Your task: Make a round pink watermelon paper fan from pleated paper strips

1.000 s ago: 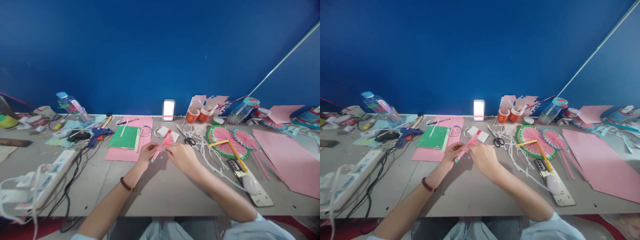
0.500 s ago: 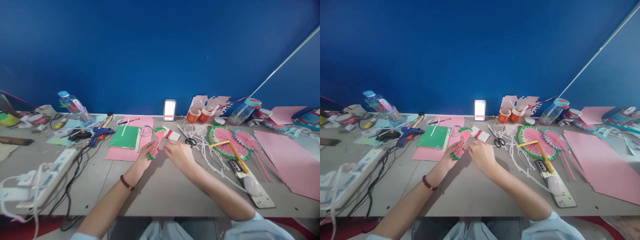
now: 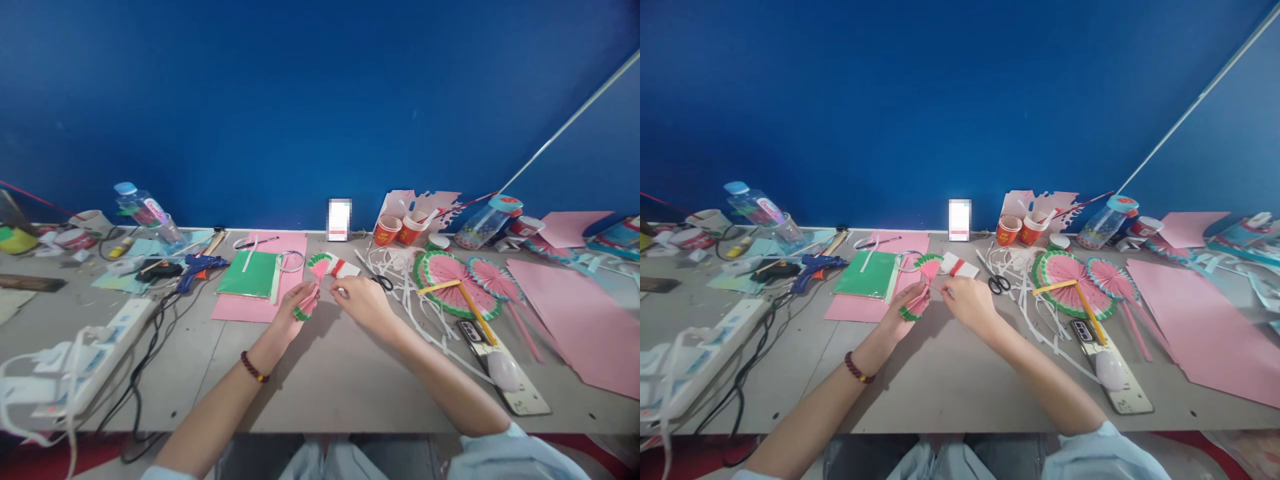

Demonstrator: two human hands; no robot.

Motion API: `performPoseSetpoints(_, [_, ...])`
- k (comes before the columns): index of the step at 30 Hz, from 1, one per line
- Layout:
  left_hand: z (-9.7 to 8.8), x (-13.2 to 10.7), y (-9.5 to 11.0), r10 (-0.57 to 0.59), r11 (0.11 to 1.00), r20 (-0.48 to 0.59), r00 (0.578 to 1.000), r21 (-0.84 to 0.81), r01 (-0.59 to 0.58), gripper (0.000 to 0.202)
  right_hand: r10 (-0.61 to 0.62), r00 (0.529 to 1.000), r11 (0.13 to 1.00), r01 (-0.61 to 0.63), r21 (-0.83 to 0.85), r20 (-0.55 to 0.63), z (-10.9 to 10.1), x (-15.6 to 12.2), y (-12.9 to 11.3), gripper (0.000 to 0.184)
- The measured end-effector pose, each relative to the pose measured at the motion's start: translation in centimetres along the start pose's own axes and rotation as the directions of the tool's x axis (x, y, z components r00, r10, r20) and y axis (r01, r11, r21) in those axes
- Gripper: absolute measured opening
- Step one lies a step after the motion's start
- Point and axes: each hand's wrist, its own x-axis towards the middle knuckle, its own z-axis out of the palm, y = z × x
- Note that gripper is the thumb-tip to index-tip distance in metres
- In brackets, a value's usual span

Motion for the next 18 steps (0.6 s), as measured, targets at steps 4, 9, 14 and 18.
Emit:
performPoseSetpoints(4, [0.2, -0.1, 0.0, 0.0, 1.0, 0.054, 0.999, 0.002, 0.0, 0.022, -0.024, 0.996, 0.971, 0.003, 0.238, 0.086, 0.5, 1.2, 1.3, 0.024])
performPoseSetpoints(9, [0.0, -0.5, 0.3, -0.054, 0.975, 0.165, 0.985, 0.223, 0.016, 0.022, -0.167, 0.942, 0.746, -0.072, 0.662, 0.292, 0.9, 2.7, 3.6, 0.023])
performPoseSetpoints(14, [0.7, -1.3, 0.6, -0.124, 0.857, 0.296, 0.947, 0.512, -0.047, 0.023, -0.186, 0.9, 0.753, -0.126, 0.646, 0.393, 0.7, 3.3, 5.3, 0.026])
performPoseSetpoints(18, [1.1, -1.6, 0.1, -0.114, 0.72, 0.376, 0.92, 0.669, -0.184, 0.018, -0.219, 0.875, 0.8, -0.092, 0.592, 0.432, 0.3, 3.3, 5.9, 0.028])
